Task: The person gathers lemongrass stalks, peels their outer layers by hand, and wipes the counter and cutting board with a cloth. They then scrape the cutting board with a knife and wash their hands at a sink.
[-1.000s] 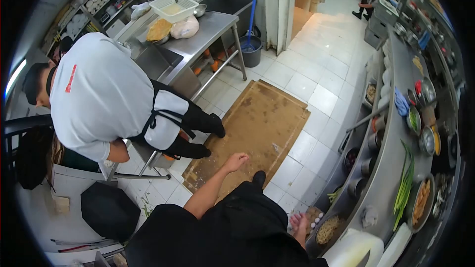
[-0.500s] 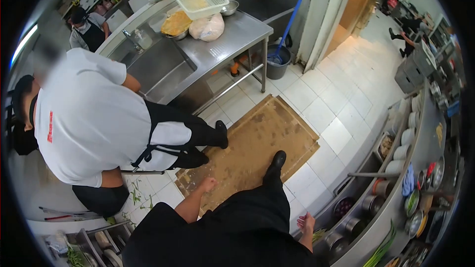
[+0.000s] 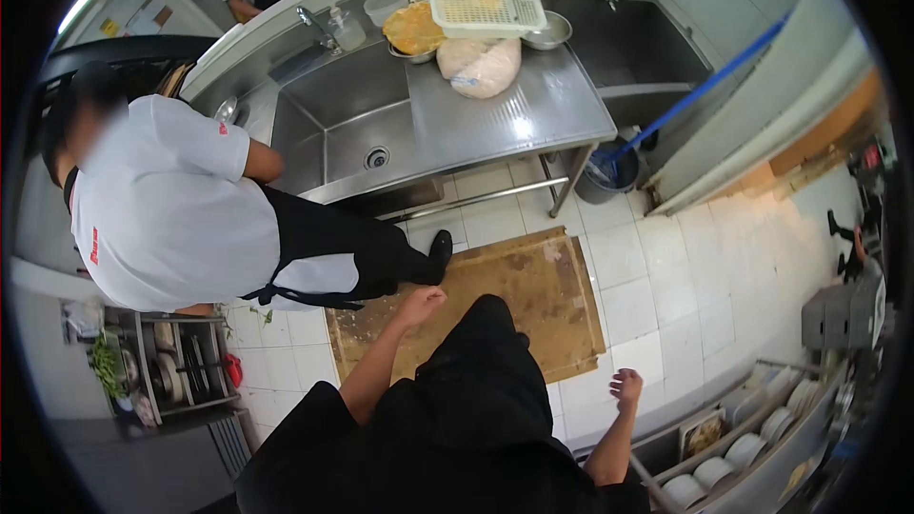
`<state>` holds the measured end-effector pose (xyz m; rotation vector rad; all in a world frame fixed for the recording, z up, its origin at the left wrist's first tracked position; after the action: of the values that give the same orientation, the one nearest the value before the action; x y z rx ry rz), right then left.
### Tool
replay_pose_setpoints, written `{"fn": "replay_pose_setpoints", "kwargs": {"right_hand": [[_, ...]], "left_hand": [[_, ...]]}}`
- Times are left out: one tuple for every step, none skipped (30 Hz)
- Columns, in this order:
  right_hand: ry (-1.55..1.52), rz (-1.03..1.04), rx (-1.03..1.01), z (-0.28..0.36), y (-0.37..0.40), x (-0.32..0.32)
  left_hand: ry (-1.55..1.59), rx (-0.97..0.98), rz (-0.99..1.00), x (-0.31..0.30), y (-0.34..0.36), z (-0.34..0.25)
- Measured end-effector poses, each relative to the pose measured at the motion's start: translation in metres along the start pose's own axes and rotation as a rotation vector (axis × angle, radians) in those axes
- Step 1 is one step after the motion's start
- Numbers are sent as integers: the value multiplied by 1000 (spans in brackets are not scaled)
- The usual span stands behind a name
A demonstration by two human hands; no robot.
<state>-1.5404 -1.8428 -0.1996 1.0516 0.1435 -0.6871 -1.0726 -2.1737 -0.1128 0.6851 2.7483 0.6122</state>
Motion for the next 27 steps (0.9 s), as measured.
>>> {"fn": "replay_pose_setpoints", "kwargs": {"right_hand": [[10, -45, -33, 29, -8, -15], [3, -82, -76, 44, -27, -29], [15, -104, -104, 65, -32, -38], [11, -106, -115, 73, -42, -45], [4, -109, -134, 82, -51, -47], [-1, -108, -103, 87, -59, -41], [9, -105, -68, 84, -66, -40], [-47, -47, -47, 70, -74, -35], [-100, 10, -32, 55, -83, -28], [-97, 100, 17, 48, -89, -16], [-51, 116, 135, 55, -83, 0], [-29, 304, 239, 30, -108, 9], [323, 346, -60, 44, -91, 21], [208, 425, 109, 14, -101, 32], [79, 493, 264, 7, -108, 48], [140, 504, 225, 11, -122, 51], [220, 519, 160, 34, -117, 57], [294, 519, 97, 63, -114, 57], [372, 519, 34, 94, -114, 50], [440, 522, -25, 127, -115, 44], [502, 521, -83, 159, -117, 39], [534, 515, -93, 189, -122, 34], [592, 525, -212, 202, -146, 23], [382, 375, 176, 244, -151, 17], [412, 309, 143, 271, -168, 10], [275, 317, 100, 279, -204, -2], [323, 268, 37, 297, -232, -7]], "left_hand": [[-116, 94, 22, 5, -10, -20], [-236, 183, 47, 11, -22, -37], [-235, 172, 36, 14, -36, -49], [-291, 180, 112, 18, -48, -58], [-347, 194, 187, 19, -62, -69], [-347, 195, 168, 18, -78, -80], [-300, 176, 225, 20, -87, -87], [-246, 161, 282, 24, -98, -95], [-225, 162, 259, 28, -110, -106], [-219, 151, 340, 31, -121, -119], [-218, 146, 419, 33, -134, -137], [-204, 150, 390, 35, -145, -165], [-259, 8, 457, 38, -150, -192], [-313, -139, 539, 40, -151, -206], [-306, -139, 535, 42, -155, -210], [-224, -67, 568, 43, -164, -217], [-140, 2, 602, 44, -172, -224], [-144, -1, 593, 44, -176, -233], [-140, -1, 583, 40, -184, -239], [-114, 58, 556, 36, -189, -244], [-83, 113, 520, 34, -191, -249], [-63, -7, 552, 28, -196, -255], [-47, -15, 514, 21, -198, -263], [41, 32, 415, 13, -198, -270], [125, 80, 314, 3, -198, -277], [112, 96, 220, -8, -198, -284], [176, 83, 92, -18, -198, -283]]}}
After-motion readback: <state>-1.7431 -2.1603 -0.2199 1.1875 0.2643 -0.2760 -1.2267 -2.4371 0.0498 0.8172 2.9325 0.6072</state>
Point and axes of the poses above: each hand's wrist, its own y-axis away from the middle knuckle, its own x-axis out of the palm, z = x × y, the point moved 2 cm from there along -y, towards the middle knuckle, and after that the axes turned 14 degrees about y, right-handed, at the moved point
